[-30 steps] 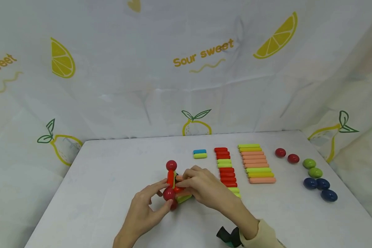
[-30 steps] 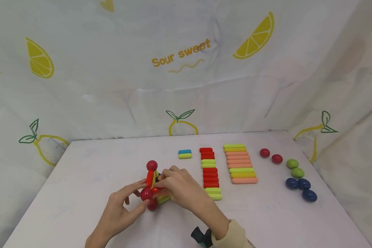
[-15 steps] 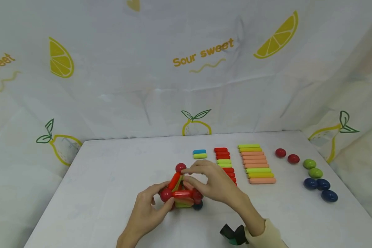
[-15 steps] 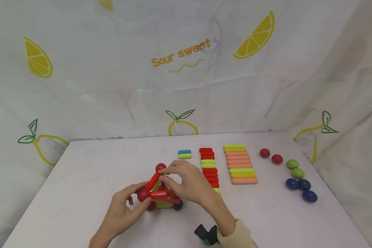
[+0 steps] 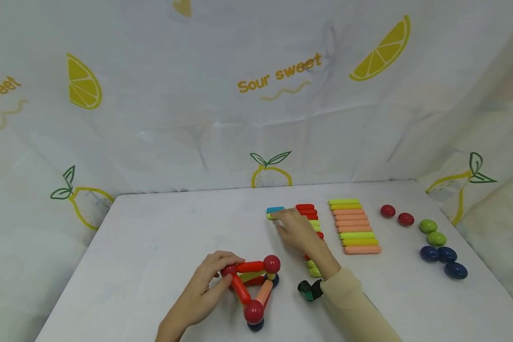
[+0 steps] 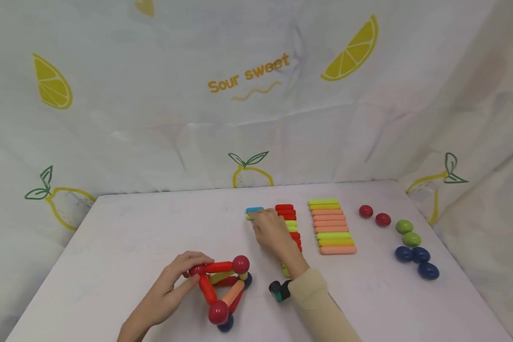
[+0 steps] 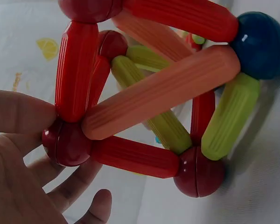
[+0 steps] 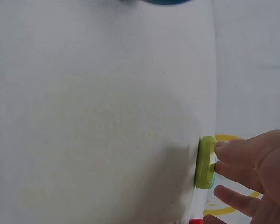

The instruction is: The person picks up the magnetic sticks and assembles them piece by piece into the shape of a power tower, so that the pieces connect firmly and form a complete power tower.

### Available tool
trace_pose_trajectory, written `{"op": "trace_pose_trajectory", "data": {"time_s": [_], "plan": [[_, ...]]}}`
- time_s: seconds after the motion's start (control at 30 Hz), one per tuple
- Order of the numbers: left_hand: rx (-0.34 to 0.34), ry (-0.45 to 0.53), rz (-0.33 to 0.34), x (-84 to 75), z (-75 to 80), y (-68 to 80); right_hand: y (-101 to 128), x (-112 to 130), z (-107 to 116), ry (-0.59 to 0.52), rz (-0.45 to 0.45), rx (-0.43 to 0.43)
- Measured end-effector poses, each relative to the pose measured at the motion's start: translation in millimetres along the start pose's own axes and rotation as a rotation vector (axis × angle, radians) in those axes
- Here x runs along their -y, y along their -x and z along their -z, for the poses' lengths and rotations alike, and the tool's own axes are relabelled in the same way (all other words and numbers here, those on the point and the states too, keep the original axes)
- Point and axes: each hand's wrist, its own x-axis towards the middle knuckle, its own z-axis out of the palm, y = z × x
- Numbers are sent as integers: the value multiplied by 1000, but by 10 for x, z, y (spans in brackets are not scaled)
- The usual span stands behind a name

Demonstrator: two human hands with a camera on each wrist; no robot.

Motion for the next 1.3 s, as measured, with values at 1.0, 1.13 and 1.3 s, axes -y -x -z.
{"op": "trace_pose_trajectory", "data": {"time_s": [1.0, 1.13, 1.3], "plan": [[32, -313, 155, -221, -69, 205, 129, 221, -16, -164, -50, -44], [46, -273, 105, -179, -52, 189, 281, 331, 222, -280, 62, -107], [69, -211, 67, -123, -17, 146, 531, 493, 487, -344, 207, -135]]}}
